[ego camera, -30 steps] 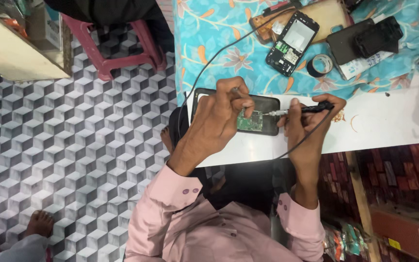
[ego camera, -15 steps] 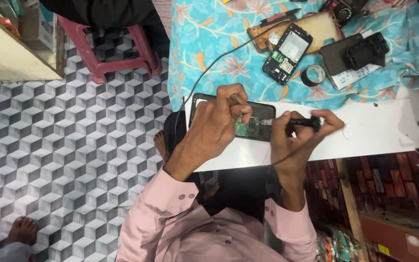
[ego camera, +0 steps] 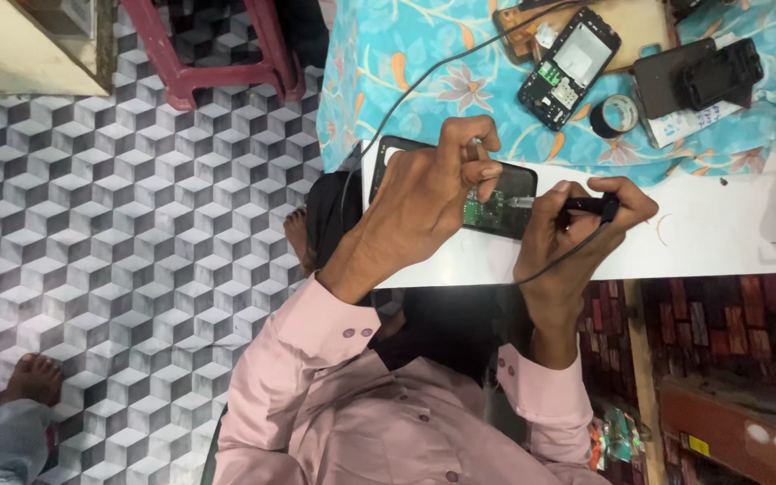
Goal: The person uses a soldering iron and tweezers to work on a small green circuit board placed on a white surface. They repeatedly apply heat and manipulate components on the board while other electronics and tools remain on the table.
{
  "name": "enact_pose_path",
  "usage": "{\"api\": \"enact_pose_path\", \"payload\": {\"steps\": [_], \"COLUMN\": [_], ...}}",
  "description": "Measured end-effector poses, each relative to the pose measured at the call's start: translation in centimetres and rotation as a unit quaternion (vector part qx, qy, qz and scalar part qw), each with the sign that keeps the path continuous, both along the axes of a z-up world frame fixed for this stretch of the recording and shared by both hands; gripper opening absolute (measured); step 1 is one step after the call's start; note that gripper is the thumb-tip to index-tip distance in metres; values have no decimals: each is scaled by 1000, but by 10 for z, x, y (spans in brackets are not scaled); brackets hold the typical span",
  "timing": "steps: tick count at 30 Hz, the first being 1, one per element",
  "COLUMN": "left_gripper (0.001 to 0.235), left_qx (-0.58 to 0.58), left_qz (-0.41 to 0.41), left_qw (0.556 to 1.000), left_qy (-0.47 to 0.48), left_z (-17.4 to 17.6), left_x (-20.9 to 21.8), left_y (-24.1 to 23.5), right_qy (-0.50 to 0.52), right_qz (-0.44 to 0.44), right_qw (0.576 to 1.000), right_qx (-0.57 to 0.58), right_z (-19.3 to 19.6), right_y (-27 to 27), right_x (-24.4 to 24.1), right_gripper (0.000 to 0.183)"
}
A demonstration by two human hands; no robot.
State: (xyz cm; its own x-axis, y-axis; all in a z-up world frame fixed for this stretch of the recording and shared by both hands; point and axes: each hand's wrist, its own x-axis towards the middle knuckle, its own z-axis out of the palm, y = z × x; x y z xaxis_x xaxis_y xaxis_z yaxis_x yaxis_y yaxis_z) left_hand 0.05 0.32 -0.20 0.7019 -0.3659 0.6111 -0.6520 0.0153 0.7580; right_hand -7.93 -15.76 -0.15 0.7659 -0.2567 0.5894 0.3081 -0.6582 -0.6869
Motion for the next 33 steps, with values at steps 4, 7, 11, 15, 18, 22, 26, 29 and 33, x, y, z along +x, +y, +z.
{"api": "enact_pose_path", "payload": {"steps": [4, 7, 11, 15, 18, 22, 26, 29, 33], "left_gripper": [29, 28, 28, 30, 31, 34, 32, 33, 34], "left_qx": [-1, 6, 13, 11, 9, 4, 13, 10, 22], "left_qz": [-8, 0, 7, -7, -17, -17, -7, 4, -7], "left_qw": [1000, 1000, 1000, 1000, 1000, 1000, 1000, 1000, 999], "left_qy": [3, 2, 0, 12, 14, 5, 21, 6, 29], "left_z": [0, -2, -2, -2, -1, -1, -2, 2, 3], "left_x": [0, 1, 0, 0, 0, 1, -6, -5, -6], "left_y": [0, 0, -2, 0, -1, 1, 0, -1, 1], "right_qy": [-6, -5, -28, -11, -15, -11, -2, 2, 3], "right_qz": [2, -1, 3, -17, -34, -21, -13, 10, -11], "right_qw": [1000, 1000, 999, 999, 998, 999, 999, 1000, 1000], "right_qx": [0, -6, -29, 30, -42, -44, -37, 13, -9], "right_z": [-3, -8, -14, -19, -17, -10, -6, -3, -4], "right_y": [-3, -7, -12, -12, -10, -7, -7, -5, -4], "right_x": [-1, 0, 3, 9, 8, 7, 2, 2, 2], "right_gripper": [19, 21, 27, 35, 38, 41, 46, 43, 44]}}
